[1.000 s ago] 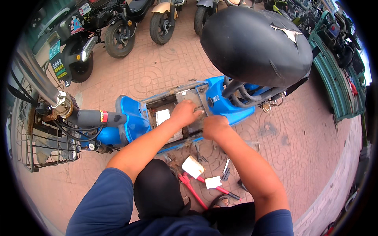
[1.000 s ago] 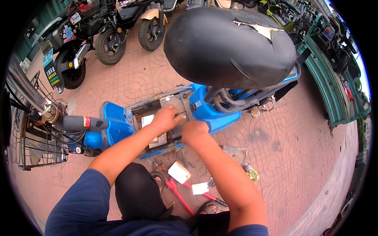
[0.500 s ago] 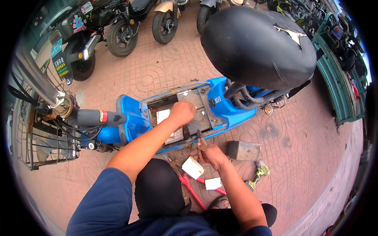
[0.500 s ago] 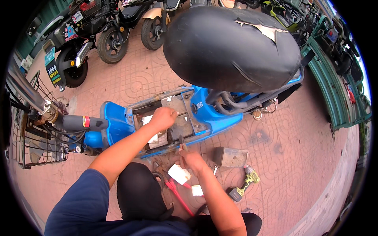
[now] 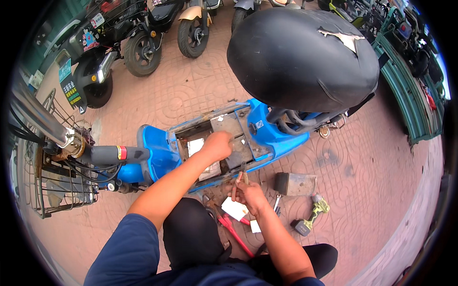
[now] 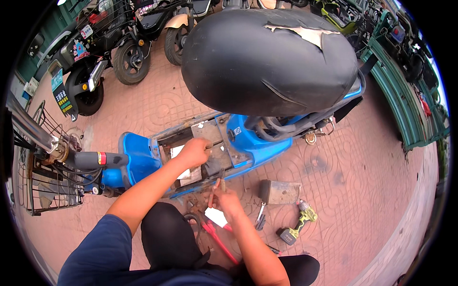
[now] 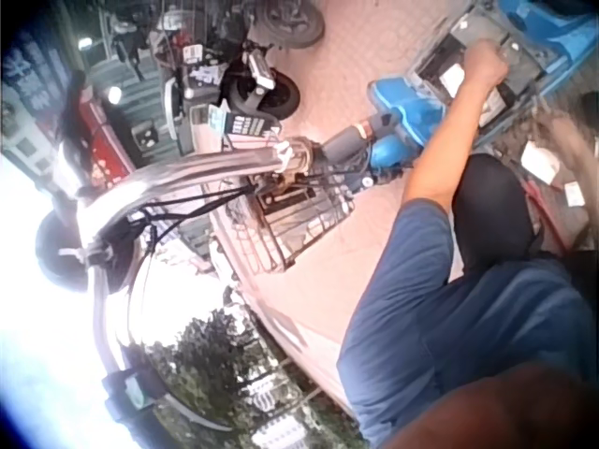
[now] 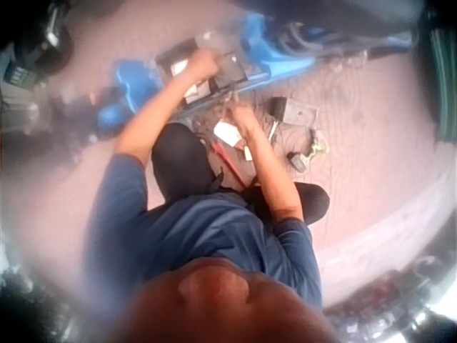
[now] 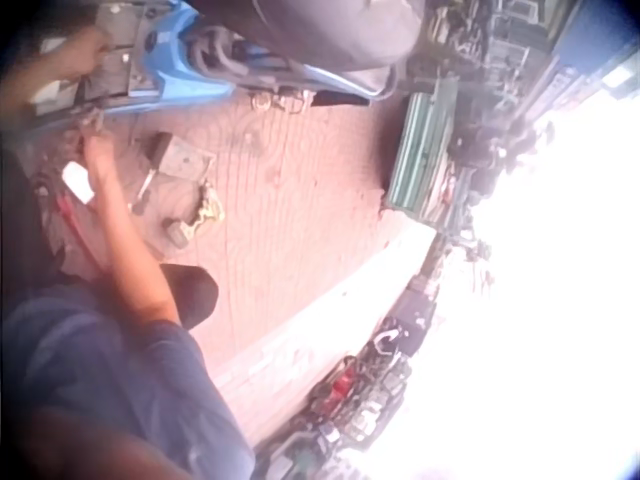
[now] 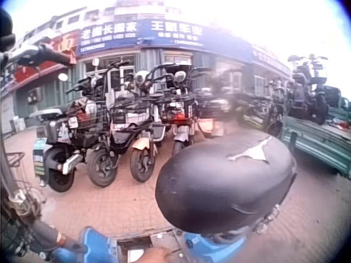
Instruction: The person works on the internal components of an electric scooter, using pliers to pull and adjust wires within the battery compartment while the seat is flipped up.
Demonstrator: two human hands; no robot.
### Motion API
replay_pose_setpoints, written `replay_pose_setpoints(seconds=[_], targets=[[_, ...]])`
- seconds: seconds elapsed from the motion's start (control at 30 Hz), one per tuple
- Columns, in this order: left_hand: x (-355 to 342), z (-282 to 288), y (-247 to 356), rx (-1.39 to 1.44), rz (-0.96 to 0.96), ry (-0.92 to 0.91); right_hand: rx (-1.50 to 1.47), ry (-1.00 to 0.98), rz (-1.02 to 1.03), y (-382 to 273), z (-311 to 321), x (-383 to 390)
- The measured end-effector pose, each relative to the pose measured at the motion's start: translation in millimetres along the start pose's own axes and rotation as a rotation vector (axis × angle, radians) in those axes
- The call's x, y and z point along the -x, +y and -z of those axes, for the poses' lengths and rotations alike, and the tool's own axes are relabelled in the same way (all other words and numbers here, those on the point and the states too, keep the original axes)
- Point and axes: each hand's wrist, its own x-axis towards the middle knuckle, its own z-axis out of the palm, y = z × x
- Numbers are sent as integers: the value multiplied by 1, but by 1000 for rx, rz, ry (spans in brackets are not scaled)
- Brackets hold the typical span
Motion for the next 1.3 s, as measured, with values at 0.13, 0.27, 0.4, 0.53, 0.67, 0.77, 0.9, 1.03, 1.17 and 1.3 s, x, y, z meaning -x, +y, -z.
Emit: replay_pose_setpoints(seconds=[0.13,0.27,0.4,0.53,0.67,0.77,0.9,1.03,1.17,1.3], targets=[[3,-4,11,-84,-68,-1,-71,-8,16,6,11,-2],[6,-4,25,-96,-220,54,-154,-67,53,13,22,-7],[-1,-18,22,-312,-405,116,-126,-25,80,13,22,-9],[-4,-25,14,-119,-399,212,-124,25,133,7,18,-5],[-6,-20,20,73,-322,207,-57,42,283,-5,23,3],[-10,-28,11,155,-380,146,-32,182,469,-31,14,23],[-11,-37,3,326,-354,51,44,289,740,-77,10,61],[-16,-36,5,688,-112,-40,192,434,1100,-126,3,111],[-26,-35,14,914,146,-135,287,425,1554,-187,-15,162],[-28,-41,8,1100,146,-186,365,365,2020,-273,-48,181]])
